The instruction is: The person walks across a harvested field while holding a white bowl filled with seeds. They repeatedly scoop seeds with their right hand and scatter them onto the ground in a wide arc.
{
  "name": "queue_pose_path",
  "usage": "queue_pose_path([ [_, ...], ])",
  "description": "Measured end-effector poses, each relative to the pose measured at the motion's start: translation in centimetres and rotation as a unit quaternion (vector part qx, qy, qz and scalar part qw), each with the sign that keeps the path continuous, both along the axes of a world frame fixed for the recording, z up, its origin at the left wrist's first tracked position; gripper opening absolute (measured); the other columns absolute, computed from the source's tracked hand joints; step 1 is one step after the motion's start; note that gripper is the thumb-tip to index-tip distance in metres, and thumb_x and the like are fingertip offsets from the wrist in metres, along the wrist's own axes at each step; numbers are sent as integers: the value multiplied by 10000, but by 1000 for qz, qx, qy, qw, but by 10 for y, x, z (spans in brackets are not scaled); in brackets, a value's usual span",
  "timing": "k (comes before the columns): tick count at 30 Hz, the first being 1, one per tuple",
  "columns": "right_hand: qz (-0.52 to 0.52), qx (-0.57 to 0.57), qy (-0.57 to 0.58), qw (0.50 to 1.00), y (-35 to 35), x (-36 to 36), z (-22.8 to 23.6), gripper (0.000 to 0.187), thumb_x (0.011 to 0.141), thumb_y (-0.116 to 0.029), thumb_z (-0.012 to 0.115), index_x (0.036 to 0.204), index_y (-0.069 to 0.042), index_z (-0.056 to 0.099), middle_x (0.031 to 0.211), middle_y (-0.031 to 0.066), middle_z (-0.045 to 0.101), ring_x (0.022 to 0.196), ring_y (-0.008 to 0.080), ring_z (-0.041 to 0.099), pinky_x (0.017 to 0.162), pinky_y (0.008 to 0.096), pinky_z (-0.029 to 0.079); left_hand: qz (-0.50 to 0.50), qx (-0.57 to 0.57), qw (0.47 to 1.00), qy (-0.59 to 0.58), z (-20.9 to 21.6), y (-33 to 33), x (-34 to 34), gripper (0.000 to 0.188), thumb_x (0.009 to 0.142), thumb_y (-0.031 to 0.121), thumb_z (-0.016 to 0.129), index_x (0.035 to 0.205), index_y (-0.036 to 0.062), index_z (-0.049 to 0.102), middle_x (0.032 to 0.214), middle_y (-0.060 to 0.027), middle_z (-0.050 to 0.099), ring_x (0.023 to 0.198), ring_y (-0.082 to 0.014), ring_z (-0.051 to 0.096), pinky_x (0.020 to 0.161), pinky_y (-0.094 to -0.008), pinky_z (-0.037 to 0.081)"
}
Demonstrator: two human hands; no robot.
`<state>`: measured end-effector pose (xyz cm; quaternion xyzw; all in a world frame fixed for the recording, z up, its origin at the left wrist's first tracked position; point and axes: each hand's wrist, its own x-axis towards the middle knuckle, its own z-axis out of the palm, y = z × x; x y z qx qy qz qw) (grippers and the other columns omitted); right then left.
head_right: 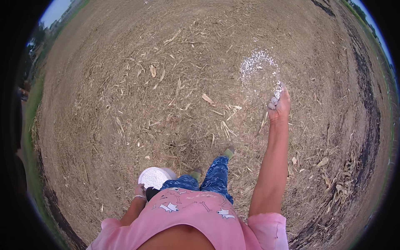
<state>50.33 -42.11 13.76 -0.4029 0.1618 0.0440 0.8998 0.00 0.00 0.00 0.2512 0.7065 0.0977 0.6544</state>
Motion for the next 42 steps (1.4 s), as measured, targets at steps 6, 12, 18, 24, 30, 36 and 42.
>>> queue_pose_path([
  [6,-63,-96,192,975,-123,-30,-79,124,875,-219,403,923,-119,457,499,-59,336,340,51,286,267,180,192,-10,30,999,14,2,-66,50,189,733,146,503,613,142,358,460,20,309,386,-115,318,373,-245,286],
  [12,-240,-47,381,892,-296,-176,-217,127,815,-100,395,695,-118,436,520,-26,371,387,81,347,287,208,267,-32,-12,999,29,-24,-84,85,190,746,187,501,615,151,368,441,31,298,395,-120,325,402,-274,278],
  [18,-147,-1,343,928,-253,-137,-316,69,793,-40,396,814,-66,456,633,82,473,506,194,498,420,320,452,-44,-65,997,-5,-13,-108,165,184,752,216,486,623,172,362,450,30,285,405,-124,328,430,-305,278],
  [24,185,-215,80,956,-34,69,-31,424,838,-199,505,1230,-141,351,728,56,547,533,99,499,402,215,391,7,-65,997,-33,-2,-143,224,198,770,198,474,614,167,357,449,31,282,408,-124,330,470,-308,323],
  [30,165,-208,231,936,-102,29,-126,202,843,-189,476,1025,-103,469,647,27,508,508,102,494,380,222,393,-50,-116,991,-37,-3,-172,283,229,760,193,494,574,152,366,426,16,335,398,-144,334,460,-322,306],
  [36,31,-115,333,935,-230,-21,-195,173,821,-153,491,981,-89,472,725,40,516,592,135,516,473,256,441,-149,-127,981,9,-15,-179,346,183,765,183,502,627,152,385,441,30,305,393,-139,335,424,-320,305],
  [42,47,-405,241,881,-198,45,-131,345,793,-193,548,1101,-55,474,1059,102,507,938,204,496,757,316,427,-297,-99,950,20,11,-172,395,124,749,160,518,697,147,406,461,24,323,385,-127,350,357,-320,306],
])
